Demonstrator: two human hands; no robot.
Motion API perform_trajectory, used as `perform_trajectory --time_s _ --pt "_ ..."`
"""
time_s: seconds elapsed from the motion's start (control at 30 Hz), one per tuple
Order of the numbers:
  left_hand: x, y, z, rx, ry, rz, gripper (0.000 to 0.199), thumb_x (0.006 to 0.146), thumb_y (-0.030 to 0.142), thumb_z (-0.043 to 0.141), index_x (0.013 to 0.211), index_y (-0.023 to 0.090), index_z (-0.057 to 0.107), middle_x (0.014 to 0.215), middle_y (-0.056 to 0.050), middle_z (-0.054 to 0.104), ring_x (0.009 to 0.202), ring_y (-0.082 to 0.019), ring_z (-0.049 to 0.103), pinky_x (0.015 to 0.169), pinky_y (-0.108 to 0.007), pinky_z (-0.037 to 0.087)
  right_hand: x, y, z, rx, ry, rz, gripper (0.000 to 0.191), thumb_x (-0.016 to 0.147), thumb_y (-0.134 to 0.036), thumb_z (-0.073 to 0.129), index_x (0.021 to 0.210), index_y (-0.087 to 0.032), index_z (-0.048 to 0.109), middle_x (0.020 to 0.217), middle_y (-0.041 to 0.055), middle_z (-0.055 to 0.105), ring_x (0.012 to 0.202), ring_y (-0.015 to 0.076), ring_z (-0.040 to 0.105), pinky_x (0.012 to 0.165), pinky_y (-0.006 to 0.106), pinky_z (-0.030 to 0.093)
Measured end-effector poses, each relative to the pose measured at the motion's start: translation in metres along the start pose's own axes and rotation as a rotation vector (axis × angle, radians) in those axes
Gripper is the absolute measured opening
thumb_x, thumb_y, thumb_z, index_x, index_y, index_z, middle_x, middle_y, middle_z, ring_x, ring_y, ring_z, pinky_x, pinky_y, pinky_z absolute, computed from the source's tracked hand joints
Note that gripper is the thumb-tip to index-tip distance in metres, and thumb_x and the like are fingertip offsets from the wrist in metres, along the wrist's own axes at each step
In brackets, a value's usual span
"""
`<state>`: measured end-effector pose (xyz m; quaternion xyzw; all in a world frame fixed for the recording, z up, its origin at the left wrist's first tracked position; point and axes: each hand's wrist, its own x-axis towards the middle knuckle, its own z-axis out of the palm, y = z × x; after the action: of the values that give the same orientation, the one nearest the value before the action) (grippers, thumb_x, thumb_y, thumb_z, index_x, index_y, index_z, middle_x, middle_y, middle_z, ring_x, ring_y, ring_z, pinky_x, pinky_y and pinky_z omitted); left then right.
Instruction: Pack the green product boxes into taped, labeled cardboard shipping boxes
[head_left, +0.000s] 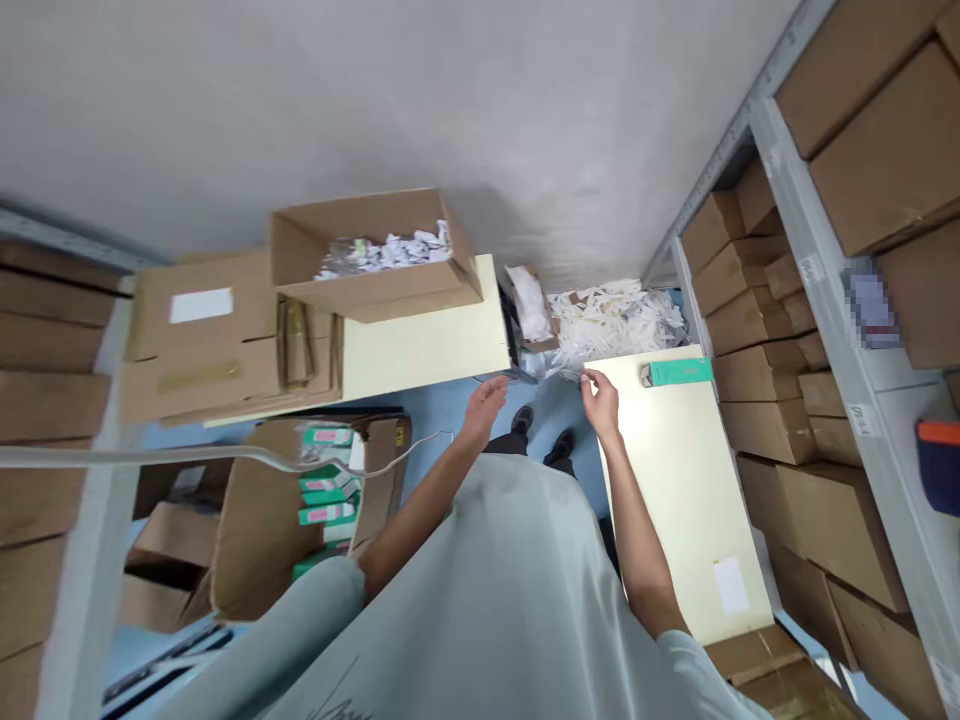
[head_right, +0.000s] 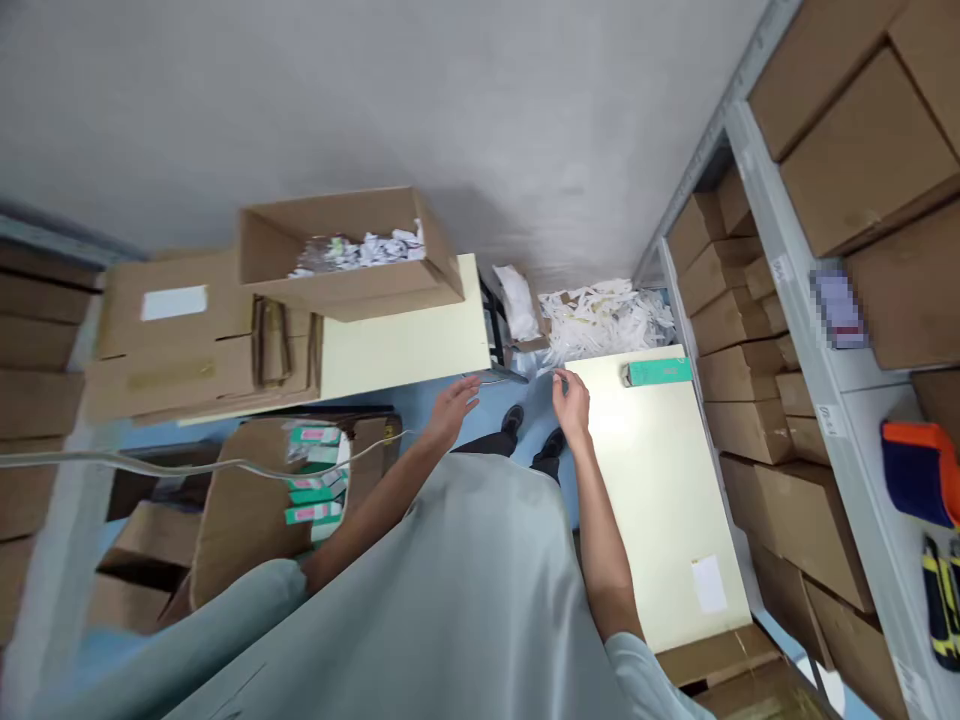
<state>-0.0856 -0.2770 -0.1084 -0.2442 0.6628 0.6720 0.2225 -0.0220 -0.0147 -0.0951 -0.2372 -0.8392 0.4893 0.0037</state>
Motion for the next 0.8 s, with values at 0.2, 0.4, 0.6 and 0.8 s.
perform_trajectory --time_s 0.2,0.4,0.6,0.8 --pt "-0.005 0.0 -0.078 -0.123 0.182 0.059 0.036 0.084 0.037 0.089 0.117 0.025 0.081 0.147 -0.017 0.078 0.151 -0.036 0.067 0.128 -0.054 0.053 -0.022 -0.037 0.064 0.007 -0.15 0.028 0.037 0.109 -0.035 0.053 0.125 -0.019 0.081 0.136 0.0184 0.086 0.128 0.0315 0.082 0.12 0.046 0.061" --pt "0.003 -0.006 -0.192 -0.306 0.394 0.157 0.042 0.081 0.042 0.088 0.119 0.026 0.078 0.149 -0.016 0.077 0.15 -0.034 0.067 0.131 -0.056 0.051 -0.035 -0.114 0.169 0.022 -0.32 -0.049 0.025 0.107 -0.033 0.06 0.117 -0.024 0.081 0.131 0.0125 0.088 0.126 0.0291 0.083 0.121 0.045 0.061" --pt "0.019 -0.01 -0.334 -0.487 0.532 0.192 0.042 0.082 0.042 0.085 0.12 0.027 0.078 0.147 -0.015 0.079 0.148 -0.031 0.07 0.131 -0.056 0.051 -0.054 -0.21 0.312 0.03 -0.516 -0.142 0.019 0.108 -0.03 0.062 0.115 -0.025 0.079 0.128 0.0104 0.088 0.127 0.0255 0.083 0.12 0.041 0.062" --pt "0.026 -0.011 -0.466 -0.605 0.61 0.22 0.042 0.084 0.047 0.086 0.12 0.028 0.078 0.146 -0.015 0.08 0.144 -0.031 0.073 0.129 -0.058 0.053 -0.069 -0.297 0.472 -0.055 -0.661 -0.106 0.009 0.103 -0.028 0.069 0.106 -0.027 0.077 0.12 0.0058 0.088 0.119 0.023 0.084 0.116 0.037 0.063"
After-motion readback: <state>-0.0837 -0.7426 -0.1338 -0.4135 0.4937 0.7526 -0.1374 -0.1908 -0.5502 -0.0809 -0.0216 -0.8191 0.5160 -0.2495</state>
